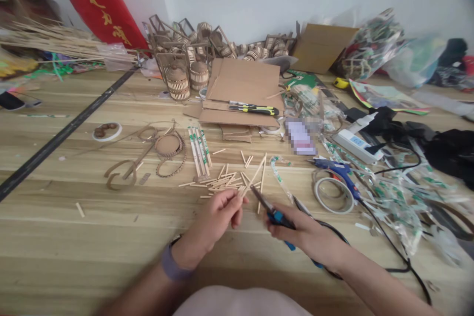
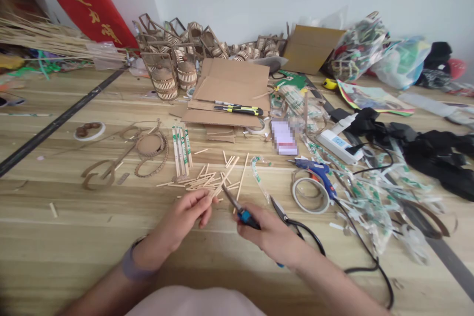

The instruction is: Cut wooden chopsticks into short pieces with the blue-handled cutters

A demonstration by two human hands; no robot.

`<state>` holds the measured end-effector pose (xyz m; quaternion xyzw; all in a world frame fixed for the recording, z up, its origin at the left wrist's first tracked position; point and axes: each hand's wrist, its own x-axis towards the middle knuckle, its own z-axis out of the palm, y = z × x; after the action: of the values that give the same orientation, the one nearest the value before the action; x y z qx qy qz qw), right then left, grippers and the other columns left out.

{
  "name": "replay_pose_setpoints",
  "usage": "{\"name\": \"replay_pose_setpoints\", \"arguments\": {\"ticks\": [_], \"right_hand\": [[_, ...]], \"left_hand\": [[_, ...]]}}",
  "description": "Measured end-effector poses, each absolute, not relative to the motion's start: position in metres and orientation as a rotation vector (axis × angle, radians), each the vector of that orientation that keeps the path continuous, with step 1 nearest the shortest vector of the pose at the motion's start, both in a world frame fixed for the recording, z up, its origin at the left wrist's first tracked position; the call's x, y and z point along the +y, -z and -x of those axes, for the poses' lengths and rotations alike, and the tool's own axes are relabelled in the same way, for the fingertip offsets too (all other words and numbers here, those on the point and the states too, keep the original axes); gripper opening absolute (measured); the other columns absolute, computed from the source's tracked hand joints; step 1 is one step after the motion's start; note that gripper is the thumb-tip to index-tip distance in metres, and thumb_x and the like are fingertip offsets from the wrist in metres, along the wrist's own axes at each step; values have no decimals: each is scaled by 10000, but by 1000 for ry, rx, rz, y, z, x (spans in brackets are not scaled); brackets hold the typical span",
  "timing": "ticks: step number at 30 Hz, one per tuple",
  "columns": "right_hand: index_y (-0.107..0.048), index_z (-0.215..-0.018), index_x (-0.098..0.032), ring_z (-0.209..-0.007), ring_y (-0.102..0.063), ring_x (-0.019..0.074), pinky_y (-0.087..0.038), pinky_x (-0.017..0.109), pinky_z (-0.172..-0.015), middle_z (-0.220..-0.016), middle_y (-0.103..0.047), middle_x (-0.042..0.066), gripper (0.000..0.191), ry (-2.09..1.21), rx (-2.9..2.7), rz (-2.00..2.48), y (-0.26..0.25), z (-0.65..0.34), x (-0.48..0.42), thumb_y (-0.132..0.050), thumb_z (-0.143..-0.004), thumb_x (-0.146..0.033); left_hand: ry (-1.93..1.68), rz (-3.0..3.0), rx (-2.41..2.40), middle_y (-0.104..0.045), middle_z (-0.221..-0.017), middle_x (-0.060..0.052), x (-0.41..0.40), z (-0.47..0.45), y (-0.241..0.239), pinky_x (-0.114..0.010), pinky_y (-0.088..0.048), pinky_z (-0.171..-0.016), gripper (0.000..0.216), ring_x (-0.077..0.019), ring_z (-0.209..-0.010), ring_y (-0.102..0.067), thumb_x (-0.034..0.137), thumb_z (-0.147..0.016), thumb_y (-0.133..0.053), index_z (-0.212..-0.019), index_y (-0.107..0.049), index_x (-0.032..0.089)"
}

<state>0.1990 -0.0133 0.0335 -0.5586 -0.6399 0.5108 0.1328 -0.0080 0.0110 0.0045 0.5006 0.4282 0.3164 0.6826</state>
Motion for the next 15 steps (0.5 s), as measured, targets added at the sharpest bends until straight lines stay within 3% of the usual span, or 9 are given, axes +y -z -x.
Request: {"name": "replay_pose_setpoints", "arguments": {"ticks": [3, 5, 8, 12, 15], "right_hand": [[-540, -890, -223, -775, -585, 229, -460, 341, -711, -819, -609, 56, 134, -879, -1953, 1697, -29, -202, -16, -494, -894, -349], [-523, -974, -228, -997, -593, 277, -464, 385, -832, -1057, -622, 131, 104, -563, -2013, 1561, -26, -200, -15, -491, -915, -308], [-497, -1057, -227, -1259, -473, 290, -415, 420, -979, -1366, -492, 174, 126, -380, -2126, 1336, -20, -193, -6, -484, -932, -226], [-535, -1013, -213, -971, -601, 286, -476, 402, -813, -1062, -653, 141, 108, -373, -2247, 1408, -8, -185, 6, -477, -923, -228], [-560, -979, -203, -830, -595, 277, -459, 378, -726, -915, -658, 114, 122, -391, -2193, 1575, -1, -179, 8, -484, -899, -255]], "left_hand": [[-688, -1250, 1051, -429, -548, 62, 13, 12, -7, -236, -304, -533, 385, -114, -511, -387, 523, -924, -401, -880, -554, 173], [-621, -1367, 1070, -437, -569, 56, 12, 13, -7, -240, -308, -548, 366, -121, -530, -404, 488, -951, -367, -852, -544, 183], [-570, -1549, 1089, -464, -582, 38, 9, 10, -7, -255, -325, -594, 322, -143, -568, -447, 398, -968, -355, -763, -505, 201], [-597, -1710, 1175, -609, -742, -29, 7, 6, -4, -288, -338, -672, 223, -200, -704, -539, 292, -948, -401, -780, -524, 213], [-636, -1796, 1272, -645, -821, -68, 4, 4, 1, -313, -320, -686, 167, -242, -753, -567, 266, -930, -438, -830, -566, 227]]}}
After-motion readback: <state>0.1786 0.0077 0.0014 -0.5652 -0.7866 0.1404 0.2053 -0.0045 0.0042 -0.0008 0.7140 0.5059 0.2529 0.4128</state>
